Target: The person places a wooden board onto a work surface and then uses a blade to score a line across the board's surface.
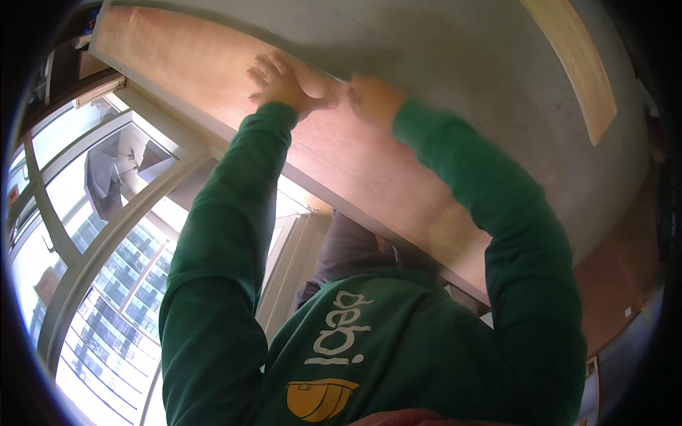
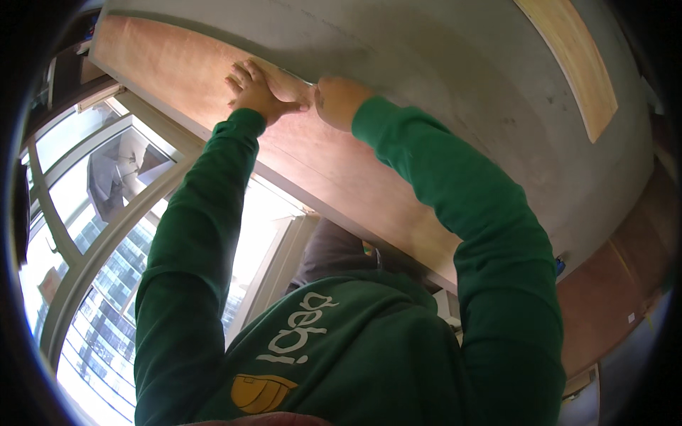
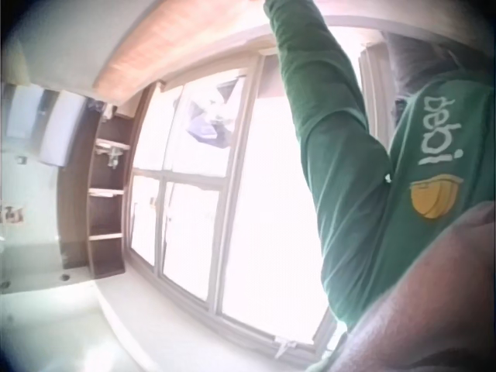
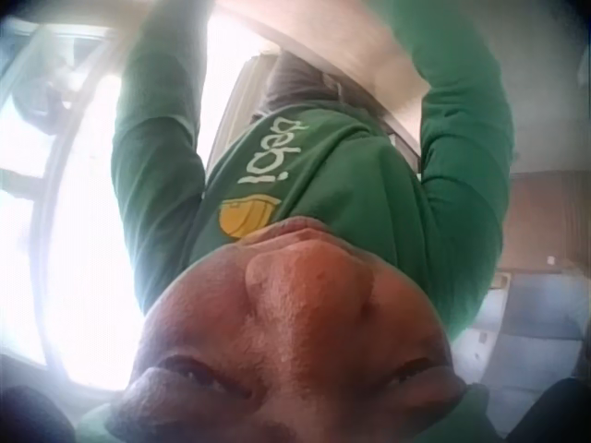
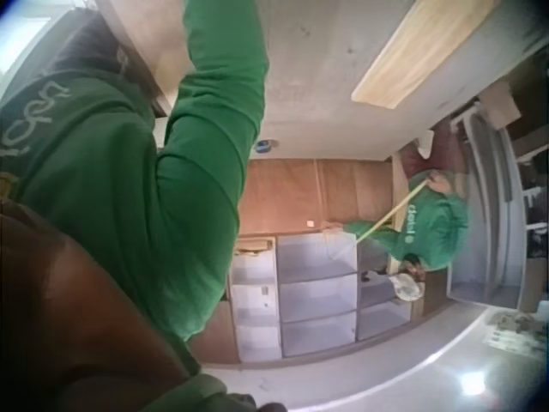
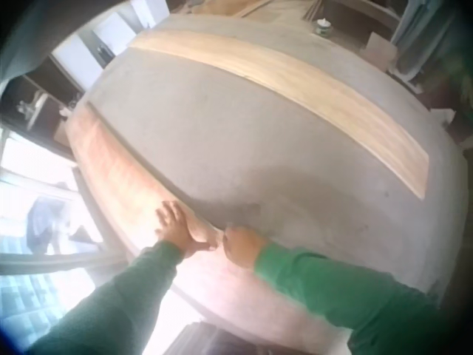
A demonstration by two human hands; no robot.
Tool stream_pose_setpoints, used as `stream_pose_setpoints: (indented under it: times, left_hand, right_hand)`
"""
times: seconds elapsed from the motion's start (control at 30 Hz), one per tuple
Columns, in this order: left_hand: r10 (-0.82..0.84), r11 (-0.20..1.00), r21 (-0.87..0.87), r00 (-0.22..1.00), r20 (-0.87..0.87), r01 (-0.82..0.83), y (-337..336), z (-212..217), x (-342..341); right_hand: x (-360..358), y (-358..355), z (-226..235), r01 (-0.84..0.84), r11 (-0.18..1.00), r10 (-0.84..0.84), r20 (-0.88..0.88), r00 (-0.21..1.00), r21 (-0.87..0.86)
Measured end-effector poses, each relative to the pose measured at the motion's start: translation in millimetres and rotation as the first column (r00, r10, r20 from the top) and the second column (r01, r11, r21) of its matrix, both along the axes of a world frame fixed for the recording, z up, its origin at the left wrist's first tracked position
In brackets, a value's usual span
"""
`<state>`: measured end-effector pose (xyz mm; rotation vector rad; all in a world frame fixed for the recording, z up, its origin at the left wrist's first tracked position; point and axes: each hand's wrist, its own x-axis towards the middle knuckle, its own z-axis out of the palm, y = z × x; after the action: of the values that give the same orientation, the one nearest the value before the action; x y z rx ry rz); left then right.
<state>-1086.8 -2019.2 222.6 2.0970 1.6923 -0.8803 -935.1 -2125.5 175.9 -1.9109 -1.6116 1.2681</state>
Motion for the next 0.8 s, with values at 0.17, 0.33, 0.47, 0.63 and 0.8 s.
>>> stream_pose_setpoints:
  times: [0.17,0.33,0.47,0.63,0.8]
  left_hand:
    - [0.007,1.000,0.019,0.998,0.055,-0.008,-2,-4,-10]
    - [0.020,1.000,0.017,0.998,0.062,-0.021,-1,-2,-7]
    - [0.024,1.000,0.001,0.998,0.063,-0.024,-3,-3,-6]
    - [0.035,0.999,-0.010,0.999,0.030,-0.034,-2,-3,-8]
    - [0.026,0.999,-0.019,0.999,0.048,-0.026,0,-3,-3]
  right_hand:
    - [34,-102,-5,-0.042,0.996,0.038,0.061,0.997,0.074]
    - [68,-189,45,-0.021,0.999,0.029,0.169,0.985,-0.046]
    - [79,-198,44,0.033,0.998,-0.025,0.164,0.986,-0.050]
    - [55,-141,51,0.093,0.994,-0.091,0.044,0.995,-0.051]
    - [12,-25,-1,0.037,0.995,-0.030,-0.076,0.997,0.090]
